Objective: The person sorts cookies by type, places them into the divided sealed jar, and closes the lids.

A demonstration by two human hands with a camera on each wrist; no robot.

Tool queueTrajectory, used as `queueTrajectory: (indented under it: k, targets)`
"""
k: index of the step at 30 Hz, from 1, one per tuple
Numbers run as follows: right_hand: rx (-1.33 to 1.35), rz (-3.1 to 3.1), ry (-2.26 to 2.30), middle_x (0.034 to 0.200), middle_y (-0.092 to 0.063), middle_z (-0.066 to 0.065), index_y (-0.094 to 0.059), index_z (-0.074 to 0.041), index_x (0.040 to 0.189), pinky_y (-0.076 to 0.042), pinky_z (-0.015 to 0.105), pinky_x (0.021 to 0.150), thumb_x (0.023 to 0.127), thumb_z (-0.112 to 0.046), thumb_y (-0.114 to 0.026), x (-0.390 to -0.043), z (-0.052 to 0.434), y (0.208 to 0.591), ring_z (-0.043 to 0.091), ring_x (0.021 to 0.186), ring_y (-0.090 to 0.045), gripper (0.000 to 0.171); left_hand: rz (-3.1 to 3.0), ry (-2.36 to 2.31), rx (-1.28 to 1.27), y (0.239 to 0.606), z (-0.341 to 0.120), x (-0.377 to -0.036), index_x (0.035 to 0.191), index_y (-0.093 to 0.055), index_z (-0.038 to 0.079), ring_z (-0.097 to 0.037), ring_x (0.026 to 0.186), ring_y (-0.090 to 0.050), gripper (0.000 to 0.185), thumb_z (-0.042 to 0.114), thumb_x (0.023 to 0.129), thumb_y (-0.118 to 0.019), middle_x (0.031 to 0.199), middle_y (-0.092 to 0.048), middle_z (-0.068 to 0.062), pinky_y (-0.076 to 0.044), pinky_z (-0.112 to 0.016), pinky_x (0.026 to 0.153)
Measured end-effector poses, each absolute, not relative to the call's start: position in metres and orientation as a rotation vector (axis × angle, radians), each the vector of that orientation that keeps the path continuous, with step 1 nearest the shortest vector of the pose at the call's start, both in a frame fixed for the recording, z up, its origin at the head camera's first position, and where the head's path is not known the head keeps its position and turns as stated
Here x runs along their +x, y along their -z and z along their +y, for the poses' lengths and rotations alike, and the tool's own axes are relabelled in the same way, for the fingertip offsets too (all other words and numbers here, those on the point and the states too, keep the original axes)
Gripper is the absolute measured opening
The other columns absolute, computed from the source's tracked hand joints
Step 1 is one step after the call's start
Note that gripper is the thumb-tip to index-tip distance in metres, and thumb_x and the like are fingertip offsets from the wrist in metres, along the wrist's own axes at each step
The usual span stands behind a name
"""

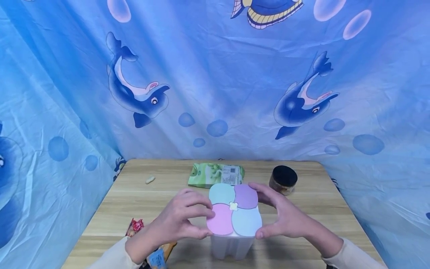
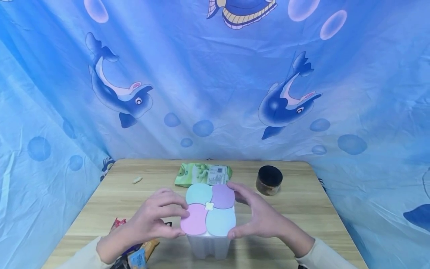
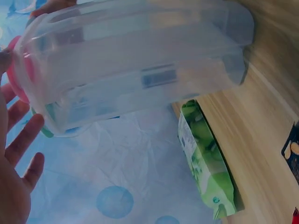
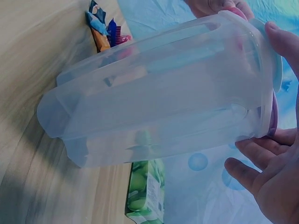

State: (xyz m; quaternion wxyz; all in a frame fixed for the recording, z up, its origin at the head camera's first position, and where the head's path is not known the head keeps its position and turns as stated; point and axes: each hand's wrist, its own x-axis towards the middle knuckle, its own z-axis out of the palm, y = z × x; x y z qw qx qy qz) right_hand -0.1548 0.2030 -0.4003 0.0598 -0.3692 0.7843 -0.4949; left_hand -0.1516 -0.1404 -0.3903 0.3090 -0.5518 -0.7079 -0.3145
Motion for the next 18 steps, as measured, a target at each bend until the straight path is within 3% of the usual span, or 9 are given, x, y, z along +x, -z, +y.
queueTrajectory:
  k: [12, 18]
  targets:
    - [-1.091, 2.393, 1.474, 0.157, -0.045, 0.003, -0.032, -0.021, 0.16, -0.045, 0.034, 0.112, 0.074, -0.024, -0.092, -0.1555, 0.2025, 0.3999, 0.022, 0.138, -0.053, 0.105, -1.701, 0.732, -1.476, 0.3869, -0.1381, -0.1528, 0.097, -0.079, 0.014, -0.015, 0.091, -0.071, 0.026, 0.038, 0.087, -0.082, 0.097, -0.077, 0.0, -0.052, -0.031, 0.08]
    - [-1.124, 2.386, 1.493, 0.156, -0.046, 0.002, -0.033, -0.02, 0.159, -0.046, 0.038, 0.112, 0.072, -0.023, -0.093, -0.155, 0.2023, 0.3986, 0.02, 0.139, -0.052, 0.106, -1.659, 0.689, -1.477, 0.3843, -0.1353, -0.1523, 0.096, -0.08, 0.013, -0.015, 0.091, -0.072, 0.026, 0.037, 0.089, -0.08, 0.095, -0.078, 0.0, -0.054, -0.031, 0.079]
